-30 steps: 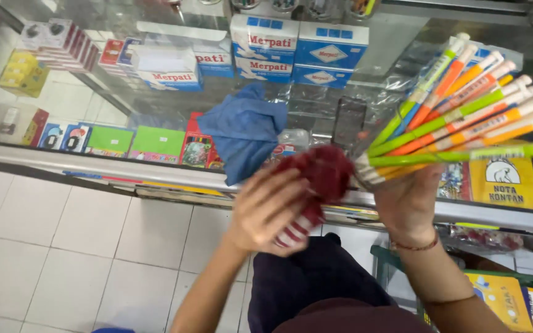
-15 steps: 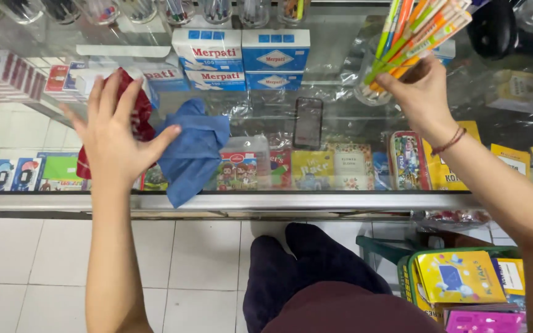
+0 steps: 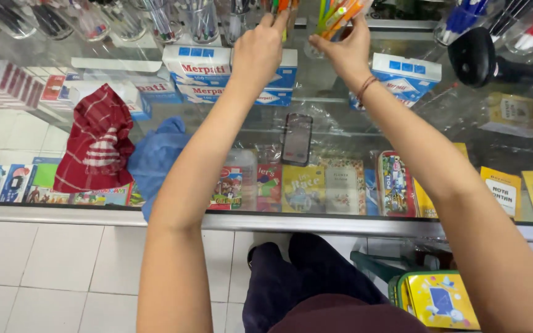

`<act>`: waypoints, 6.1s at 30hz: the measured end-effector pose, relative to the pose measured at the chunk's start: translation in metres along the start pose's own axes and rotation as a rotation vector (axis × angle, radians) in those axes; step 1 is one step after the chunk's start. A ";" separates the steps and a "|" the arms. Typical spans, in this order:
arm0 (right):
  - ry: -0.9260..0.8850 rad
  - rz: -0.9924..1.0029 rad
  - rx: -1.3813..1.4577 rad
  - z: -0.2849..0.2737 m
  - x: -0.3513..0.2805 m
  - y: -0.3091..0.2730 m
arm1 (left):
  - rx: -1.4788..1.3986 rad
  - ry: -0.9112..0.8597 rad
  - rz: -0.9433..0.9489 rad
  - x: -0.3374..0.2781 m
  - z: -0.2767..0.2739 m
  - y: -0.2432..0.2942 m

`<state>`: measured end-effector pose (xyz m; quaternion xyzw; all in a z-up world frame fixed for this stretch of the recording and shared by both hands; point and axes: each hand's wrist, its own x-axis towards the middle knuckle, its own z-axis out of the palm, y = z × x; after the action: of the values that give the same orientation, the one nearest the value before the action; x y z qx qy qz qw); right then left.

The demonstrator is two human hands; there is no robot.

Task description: Cleaning and organizing pens and markers in containers on a store counter.

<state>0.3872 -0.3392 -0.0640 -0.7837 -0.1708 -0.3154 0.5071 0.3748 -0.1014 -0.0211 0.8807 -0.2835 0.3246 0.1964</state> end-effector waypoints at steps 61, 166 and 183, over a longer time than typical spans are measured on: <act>0.224 0.421 -0.084 -0.439 -0.212 -0.030 | -1.007 -0.344 0.259 0.031 0.216 0.465; 0.111 0.350 0.891 0.094 -0.299 -0.264 | -0.862 0.359 -0.395 -0.244 -0.243 0.110; -0.088 0.231 0.549 0.095 -0.220 -0.350 | -0.787 0.549 -0.438 -0.250 -0.236 0.137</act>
<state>0.0484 -0.0922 0.0026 -0.6446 -0.1811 -0.1633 0.7246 0.0234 0.0121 -0.0016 0.6616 -0.1315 0.3635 0.6426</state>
